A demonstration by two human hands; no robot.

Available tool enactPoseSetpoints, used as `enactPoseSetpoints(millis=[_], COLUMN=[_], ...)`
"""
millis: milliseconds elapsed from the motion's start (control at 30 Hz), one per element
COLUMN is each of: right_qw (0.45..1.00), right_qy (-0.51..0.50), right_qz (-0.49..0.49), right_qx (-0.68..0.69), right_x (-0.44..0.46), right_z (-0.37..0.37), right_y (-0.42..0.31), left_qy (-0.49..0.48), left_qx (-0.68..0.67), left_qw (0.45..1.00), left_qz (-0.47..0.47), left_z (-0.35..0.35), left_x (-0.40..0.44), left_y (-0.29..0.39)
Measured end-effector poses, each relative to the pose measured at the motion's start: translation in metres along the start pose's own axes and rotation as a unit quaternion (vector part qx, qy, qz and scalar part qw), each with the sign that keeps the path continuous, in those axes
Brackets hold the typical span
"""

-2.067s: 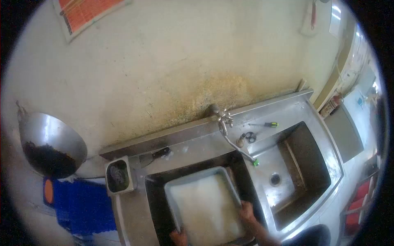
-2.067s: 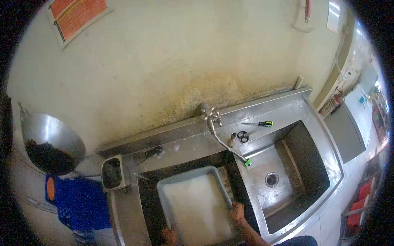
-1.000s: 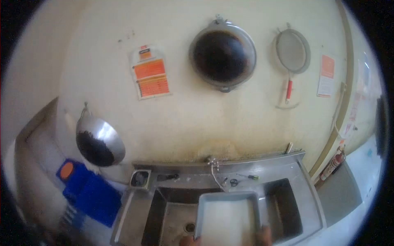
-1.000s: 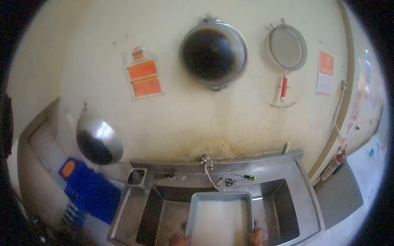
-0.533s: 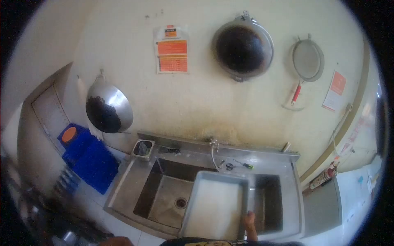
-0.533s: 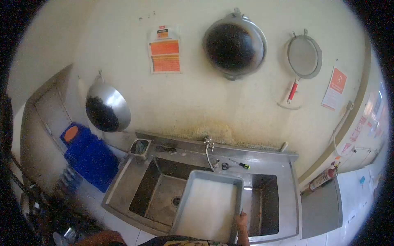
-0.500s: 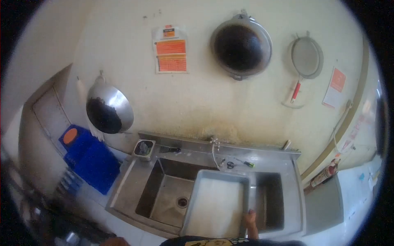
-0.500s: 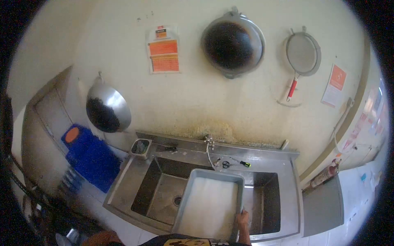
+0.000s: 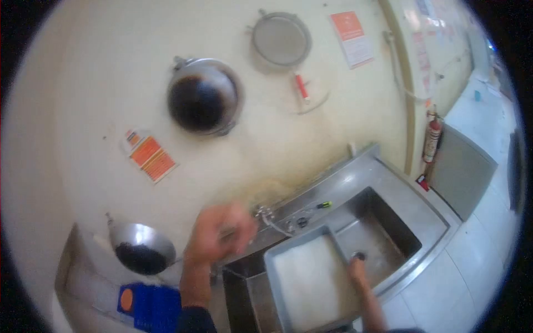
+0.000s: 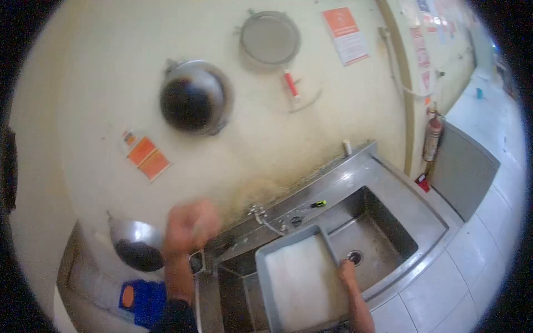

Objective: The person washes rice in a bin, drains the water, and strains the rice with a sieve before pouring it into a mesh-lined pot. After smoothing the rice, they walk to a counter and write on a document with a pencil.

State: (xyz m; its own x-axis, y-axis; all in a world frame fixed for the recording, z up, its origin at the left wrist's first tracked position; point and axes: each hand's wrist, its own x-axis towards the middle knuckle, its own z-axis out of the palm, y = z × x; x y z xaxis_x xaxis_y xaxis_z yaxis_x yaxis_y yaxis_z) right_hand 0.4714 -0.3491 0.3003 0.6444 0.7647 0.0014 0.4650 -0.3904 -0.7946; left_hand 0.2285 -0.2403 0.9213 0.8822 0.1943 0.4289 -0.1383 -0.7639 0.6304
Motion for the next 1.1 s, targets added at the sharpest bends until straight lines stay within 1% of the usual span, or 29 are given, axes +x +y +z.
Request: enactPoseSetpoints(millis=[33,67,100,133,200,233,267,300,333,367,400,433,467,500,533,600,633,667,700,733,800,833,867,900,933,1000,1033,1067,1100], right_qw=[0.998,0.992,0.995,0.994,0.992,0.993,0.988,0.995,0.995,0.992,0.991,0.995,0.994,0.989,0.994,0.971,0.969,0.989,0.998,0.997,0.992,0.988,0.985,0.976,0.985,0.993,0.995,0.994,0.993], right_qy=[0.04,0.079,0.023,-0.032,-0.015,-0.067,-0.12,-0.038,-0.021,-0.003,0.015,0.06,0.102,0.14,0.063,-0.088,-0.087,-0.048,-0.008,-0.015,-0.028,-0.012,-0.088,-0.161,-0.123,-0.075,-0.065,-0.062,-0.064], right_qz=[-0.031,-0.061,-0.04,-0.021,0.001,0.049,0.094,0.034,-0.002,-0.038,-0.031,-0.029,-0.028,-0.029,0.037,0.184,0.189,0.123,0.056,0.075,0.112,0.139,0.145,0.148,0.122,0.085,0.073,0.086,0.094], right_qx=[-0.039,-0.079,-0.091,-0.101,-0.124,-0.081,-0.035,-0.082,-0.102,-0.123,-0.132,-0.075,-0.016,0.043,0.084,0.129,0.129,0.069,0.011,0.023,0.046,0.062,0.04,0.02,0.017,0.013,0.016,0.03,0.041], right_x=[-0.004,-0.017,-0.026,-0.024,-0.015,-0.02,-0.027,-0.026,0.005,0.035,0.04,0.037,0.029,0.017,0.005,-0.026,-0.019,-0.01,-0.011,-0.018,-0.032,-0.031,-0.026,-0.024,-0.026,-0.032,-0.033,-0.032,-0.031], right_z=[-0.012,-0.029,-0.042,-0.053,-0.028,-0.052,-0.079,-0.049,0.029,0.104,0.118,0.136,0.157,0.167,0.11,-0.045,-0.021,0.016,0.041,0.012,-0.065,-0.074,-0.075,-0.075,-0.072,-0.072,-0.076,-0.075,-0.074], right_y=[-0.006,-0.036,-0.051,-0.06,-0.032,-0.057,-0.084,-0.055,0.04,0.133,0.15,0.148,0.137,0.127,0.081,-0.058,-0.033,0.0,0.022,-0.002,-0.071,-0.078,-0.076,-0.071,-0.07,-0.073,-0.077,-0.078,-0.076], left_qy=[0.025,0.034,0.052,0.058,0.187,0.196,0.233,0.271,0.282,0.353,0.417,0.434,0.419,0.416,0.438,0.457,0.448,0.438,0.516,0.58,0.544,0.554,0.55,0.572,0.58,0.491,0.486,0.434,0.391], left_qx=[0.068,0.066,0.121,0.112,0.267,0.261,0.301,0.34,0.332,0.33,0.32,0.349,0.321,0.312,0.297,0.281,0.233,0.185,0.256,0.319,0.244,0.253,0.267,0.335,0.282,0.227,0.226,0.175,0.174], left_qw=[0.997,0.997,0.991,0.992,0.941,0.942,0.921,0.896,0.898,0.868,0.834,0.815,0.828,0.833,0.832,0.832,0.853,0.872,0.816,0.749,0.802,0.792,0.792,0.738,0.753,0.838,0.828,0.868,0.892], left_qz=[0.001,-0.01,0.01,-0.008,-0.096,-0.08,-0.084,-0.085,-0.065,-0.115,-0.169,-0.16,-0.19,-0.187,-0.163,-0.142,-0.129,-0.118,-0.051,0.023,-0.033,-0.043,-0.014,0.13,0.13,0.066,0.168,0.165,0.147], left_z=[0.014,0.027,0.037,0.041,0.054,0.056,0.055,0.052,0.053,0.062,0.073,0.075,0.077,0.08,0.083,0.08,0.075,0.068,0.068,0.07,0.068,0.061,0.059,0.053,0.048,0.053,0.06,0.071,0.075], left_x=[0.054,0.108,0.162,0.217,0.313,0.344,0.372,0.402,0.421,0.428,0.436,0.448,0.453,0.464,0.477,0.489,0.498,0.502,0.51,0.518,0.489,0.491,0.482,0.477,0.476,0.41,0.37,0.318,0.269], left_y=[-0.027,-0.047,-0.088,-0.14,-0.223,-0.259,-0.288,-0.295,-0.292,-0.296,-0.303,-0.324,-0.325,-0.339,-0.362,-0.383,-0.384,-0.387,-0.4,-0.414,-0.357,-0.354,-0.332,-0.321,-0.32,-0.257,-0.234,-0.203,-0.194])
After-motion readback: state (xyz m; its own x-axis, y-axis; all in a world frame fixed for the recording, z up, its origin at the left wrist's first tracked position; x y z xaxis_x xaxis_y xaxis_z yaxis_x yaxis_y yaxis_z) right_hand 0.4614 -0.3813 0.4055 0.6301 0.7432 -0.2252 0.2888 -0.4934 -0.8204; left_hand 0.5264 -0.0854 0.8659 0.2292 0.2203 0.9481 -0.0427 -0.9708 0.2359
